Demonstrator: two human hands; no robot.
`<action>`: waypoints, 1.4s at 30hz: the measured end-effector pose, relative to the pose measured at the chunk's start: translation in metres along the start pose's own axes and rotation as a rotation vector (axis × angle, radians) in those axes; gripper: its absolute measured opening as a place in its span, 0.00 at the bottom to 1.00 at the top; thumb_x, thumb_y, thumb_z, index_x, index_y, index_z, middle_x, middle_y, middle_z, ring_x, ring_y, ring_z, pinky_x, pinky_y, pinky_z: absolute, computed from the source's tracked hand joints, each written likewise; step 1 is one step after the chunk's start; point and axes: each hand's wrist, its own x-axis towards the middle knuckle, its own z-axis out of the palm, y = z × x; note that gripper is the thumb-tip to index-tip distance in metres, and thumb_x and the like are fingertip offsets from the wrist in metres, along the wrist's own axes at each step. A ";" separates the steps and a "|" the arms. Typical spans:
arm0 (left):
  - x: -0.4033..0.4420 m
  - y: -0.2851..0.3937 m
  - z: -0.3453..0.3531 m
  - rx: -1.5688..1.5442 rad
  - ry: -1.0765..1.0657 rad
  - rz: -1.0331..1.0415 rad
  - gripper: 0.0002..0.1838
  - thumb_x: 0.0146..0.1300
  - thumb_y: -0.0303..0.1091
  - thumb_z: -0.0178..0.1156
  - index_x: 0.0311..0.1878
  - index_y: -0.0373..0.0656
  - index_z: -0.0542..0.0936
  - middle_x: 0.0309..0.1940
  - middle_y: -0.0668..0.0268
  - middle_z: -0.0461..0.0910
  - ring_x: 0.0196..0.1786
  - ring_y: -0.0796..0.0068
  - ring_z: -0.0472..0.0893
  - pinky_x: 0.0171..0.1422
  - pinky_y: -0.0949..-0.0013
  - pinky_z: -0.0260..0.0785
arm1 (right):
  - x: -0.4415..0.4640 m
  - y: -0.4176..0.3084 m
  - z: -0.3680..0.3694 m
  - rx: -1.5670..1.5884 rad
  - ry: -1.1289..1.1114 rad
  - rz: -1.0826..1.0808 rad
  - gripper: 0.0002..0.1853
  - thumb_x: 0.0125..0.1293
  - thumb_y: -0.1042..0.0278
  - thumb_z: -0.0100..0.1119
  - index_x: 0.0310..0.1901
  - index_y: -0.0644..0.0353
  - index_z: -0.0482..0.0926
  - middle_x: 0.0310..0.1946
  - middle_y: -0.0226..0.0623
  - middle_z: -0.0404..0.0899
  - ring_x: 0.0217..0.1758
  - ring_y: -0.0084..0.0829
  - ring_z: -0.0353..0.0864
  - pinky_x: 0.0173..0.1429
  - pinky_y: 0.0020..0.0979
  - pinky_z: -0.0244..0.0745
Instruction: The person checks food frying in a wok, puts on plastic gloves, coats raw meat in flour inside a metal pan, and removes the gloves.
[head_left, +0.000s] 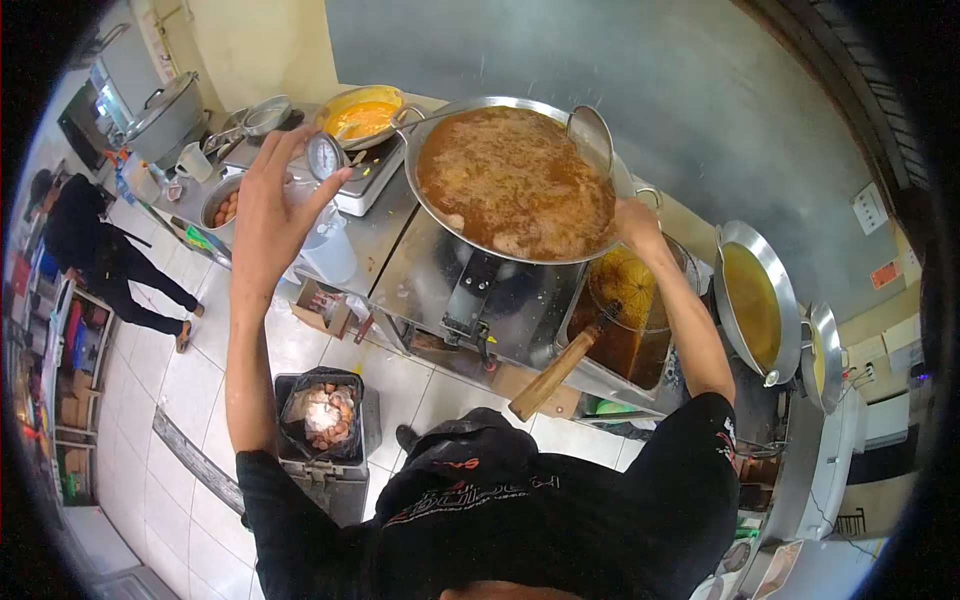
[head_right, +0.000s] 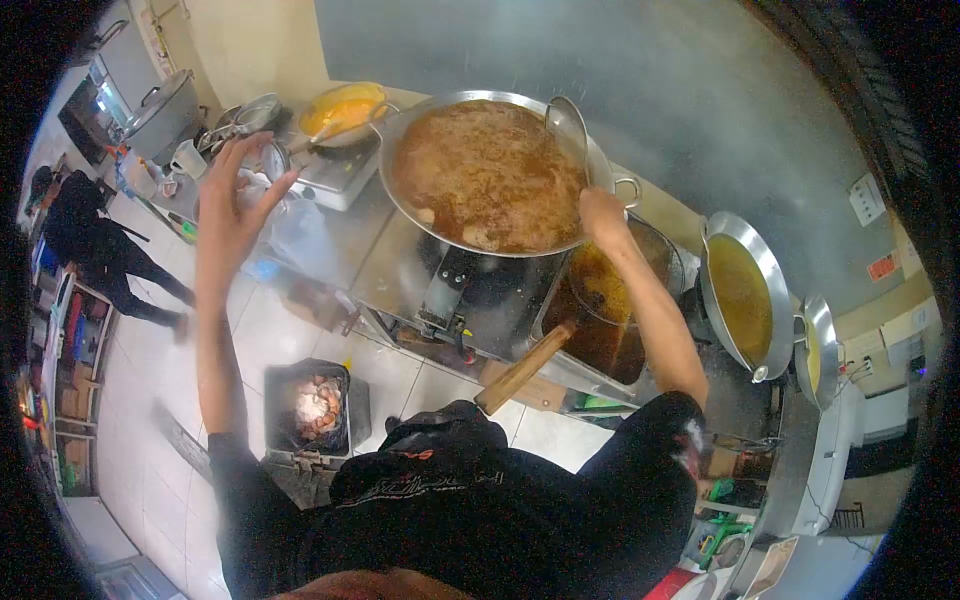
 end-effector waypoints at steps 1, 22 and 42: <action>-0.001 0.001 0.001 -0.017 0.020 0.005 0.23 0.52 0.37 0.66 0.50 0.38 0.75 0.42 0.57 0.75 0.46 0.62 0.76 0.45 0.66 0.68 | 0.007 0.001 -0.001 -0.001 0.002 -0.006 0.08 0.57 0.75 0.49 0.34 0.71 0.76 0.34 0.55 0.78 0.41 0.53 0.79 0.44 0.47 0.74; 0.010 -0.010 0.001 -0.063 0.033 -0.023 0.24 0.51 0.37 0.66 0.49 0.37 0.74 0.40 0.56 0.75 0.45 0.58 0.75 0.51 0.63 0.66 | 0.017 0.045 0.019 0.386 -0.376 0.052 0.07 0.61 0.75 0.50 0.36 0.70 0.74 0.22 0.45 0.76 0.21 0.35 0.77 0.28 0.39 0.72; -0.001 -0.027 0.010 -0.137 -0.018 -0.020 0.24 0.52 0.39 0.66 0.50 0.39 0.73 0.45 0.55 0.74 0.49 0.51 0.74 0.52 0.60 0.66 | 0.029 -0.084 0.037 1.203 -0.494 0.142 0.11 0.70 0.66 0.46 0.31 0.63 0.72 0.16 0.26 0.66 0.13 0.15 0.57 0.16 0.20 0.48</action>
